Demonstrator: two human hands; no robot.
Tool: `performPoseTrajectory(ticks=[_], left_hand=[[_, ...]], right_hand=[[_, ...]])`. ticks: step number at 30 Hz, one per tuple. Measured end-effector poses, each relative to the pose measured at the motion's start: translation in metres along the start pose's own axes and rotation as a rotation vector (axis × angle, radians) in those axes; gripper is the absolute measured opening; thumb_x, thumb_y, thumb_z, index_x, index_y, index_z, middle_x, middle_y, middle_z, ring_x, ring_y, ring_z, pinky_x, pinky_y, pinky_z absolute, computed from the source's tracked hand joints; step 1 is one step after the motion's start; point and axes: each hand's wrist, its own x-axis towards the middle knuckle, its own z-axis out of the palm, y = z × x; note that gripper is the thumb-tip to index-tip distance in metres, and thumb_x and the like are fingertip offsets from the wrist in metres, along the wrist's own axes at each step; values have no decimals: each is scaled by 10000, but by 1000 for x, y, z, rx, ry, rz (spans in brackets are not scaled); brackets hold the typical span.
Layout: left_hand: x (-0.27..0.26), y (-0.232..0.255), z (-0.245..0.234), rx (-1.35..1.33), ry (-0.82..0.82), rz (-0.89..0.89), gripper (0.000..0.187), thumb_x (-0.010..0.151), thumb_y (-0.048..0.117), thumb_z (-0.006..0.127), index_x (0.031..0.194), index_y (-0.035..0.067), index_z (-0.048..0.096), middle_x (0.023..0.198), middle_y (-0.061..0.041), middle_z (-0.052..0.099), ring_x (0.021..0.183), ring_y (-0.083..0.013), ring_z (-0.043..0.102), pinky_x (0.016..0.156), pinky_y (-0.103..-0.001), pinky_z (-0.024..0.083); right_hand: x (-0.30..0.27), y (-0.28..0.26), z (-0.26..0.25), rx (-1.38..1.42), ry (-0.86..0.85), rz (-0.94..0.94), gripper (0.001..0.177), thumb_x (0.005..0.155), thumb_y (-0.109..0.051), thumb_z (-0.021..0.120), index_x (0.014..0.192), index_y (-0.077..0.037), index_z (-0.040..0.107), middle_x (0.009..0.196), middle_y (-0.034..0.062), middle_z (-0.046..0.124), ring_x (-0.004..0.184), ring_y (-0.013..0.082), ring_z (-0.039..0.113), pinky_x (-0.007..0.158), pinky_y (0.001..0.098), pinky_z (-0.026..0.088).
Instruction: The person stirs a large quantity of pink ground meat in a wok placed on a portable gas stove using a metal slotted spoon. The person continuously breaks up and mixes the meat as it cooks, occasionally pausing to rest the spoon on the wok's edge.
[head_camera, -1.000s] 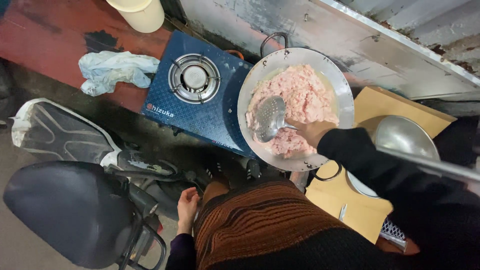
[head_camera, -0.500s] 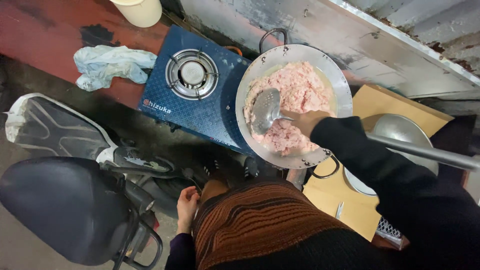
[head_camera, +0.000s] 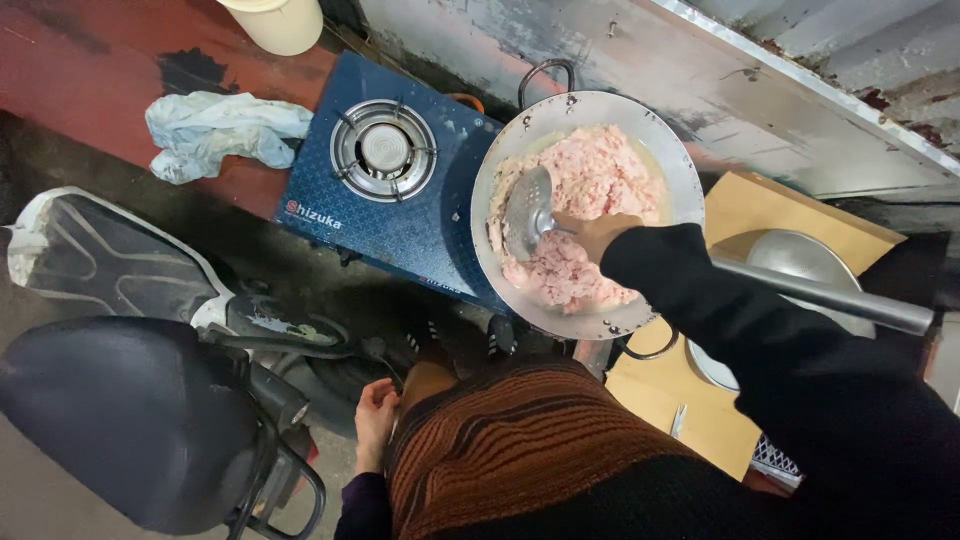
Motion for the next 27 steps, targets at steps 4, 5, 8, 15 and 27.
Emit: performPoseTrajectory(ticks=[4, 5, 8, 15, 27], left_hand=[[4, -7, 1, 44, 20, 64, 306, 863, 139, 654, 1166, 144, 705, 1077, -65, 770, 997, -181, 716, 919, -314, 520], [-3, 4, -1, 72, -3, 15, 301, 887, 160, 633, 1180, 146, 698, 1124, -68, 762, 1035, -198, 710, 929, -339, 517], [3, 13, -1, 28, 32, 7, 298, 869, 113, 642, 1160, 133, 701, 1097, -77, 768, 1017, -174, 715, 916, -310, 526], [28, -15, -1, -10, 38, 122, 324, 876, 77, 689, 1184, 176, 702, 1082, -130, 759, 908, -272, 754, 810, -379, 595], [33, -27, 9, 69, 29, 76, 336, 855, 135, 710, 1178, 227, 715, 1081, -87, 769, 959, -275, 746, 848, -380, 572]], right_hand=[[69, 34, 46, -649, 102, -194, 706, 1007, -125, 319, 1616, -381, 71, 1234, 14, 393, 1063, 305, 281, 870, 519, 219], [95, 48, 66, -1236, 88, -331, 614, 1047, -206, 274, 1604, -349, 60, 1659, -163, 83, 1557, 306, -65, 1217, 663, -38], [50, 50, 53, -5, 269, -221, 798, 950, -100, 473, 1562, -506, 163, 1106, 119, 676, 643, 308, 630, 561, 417, 488], [-66, 4, -42, 96, 128, 106, 472, 1041, -494, 340, 1497, -584, 255, 1178, 203, 718, 1137, 394, 684, 962, 478, 550], [16, 5, 9, 83, 75, 88, 486, 1042, -463, 365, 1500, -574, 249, 1186, 188, 712, 1133, 373, 685, 966, 451, 546]])
